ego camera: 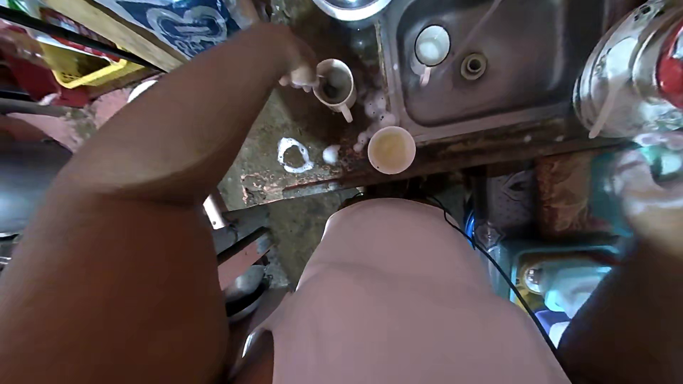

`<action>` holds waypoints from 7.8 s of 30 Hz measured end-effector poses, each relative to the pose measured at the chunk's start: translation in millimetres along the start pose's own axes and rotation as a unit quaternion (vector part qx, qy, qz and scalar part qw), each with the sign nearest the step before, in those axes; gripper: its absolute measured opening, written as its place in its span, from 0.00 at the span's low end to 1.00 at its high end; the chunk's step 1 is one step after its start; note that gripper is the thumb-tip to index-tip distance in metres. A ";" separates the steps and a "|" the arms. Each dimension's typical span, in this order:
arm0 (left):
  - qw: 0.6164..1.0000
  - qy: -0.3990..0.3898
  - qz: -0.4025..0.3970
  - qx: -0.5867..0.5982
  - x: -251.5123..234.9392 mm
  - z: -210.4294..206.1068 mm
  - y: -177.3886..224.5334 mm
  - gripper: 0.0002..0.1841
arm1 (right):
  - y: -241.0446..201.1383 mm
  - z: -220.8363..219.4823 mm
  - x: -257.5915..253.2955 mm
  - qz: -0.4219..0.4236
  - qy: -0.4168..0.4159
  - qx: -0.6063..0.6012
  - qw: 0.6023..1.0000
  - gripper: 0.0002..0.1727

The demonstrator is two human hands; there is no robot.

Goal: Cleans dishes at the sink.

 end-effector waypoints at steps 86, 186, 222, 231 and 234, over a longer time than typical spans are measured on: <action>0.644 -0.154 -0.250 0.706 102.3 -133.4 110.9 0.19 | -279.2 -144.9 -64.0 -0.020 0.068 -0.540 0.839 0.20; 0.435 -0.253 -0.279 0.818 138.5 -149.8 146.8 0.25 | -249.1 -177.3 -91.8 -0.103 -0.418 -0.684 0.589 0.17; 0.457 0.086 -0.139 0.874 87.7 -121.0 93.5 0.29 | -360.0 -162.9 -3.6 0.252 -0.178 0.031 0.951 0.34; 0.188 0.096 -0.243 0.947 72.0 -83.3 154.8 0.28 | -234.7 -144.8 -43.9 0.182 -0.291 -0.248 0.906 0.20; 0.211 0.036 -0.322 0.922 80.2 -69.3 207.8 0.33 | -205.7 -131.6 -48.2 0.145 -0.333 -0.333 0.870 0.19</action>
Point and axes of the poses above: each hand's wrist, its own x-axis away from the middle knuckle, its own z-axis out of the back of the hand, y = z × x, the point moved 6 cm from there along -x, towards the middle knuckle, and after that the axes turned 10 degrees about x, right-handed, at the moved point
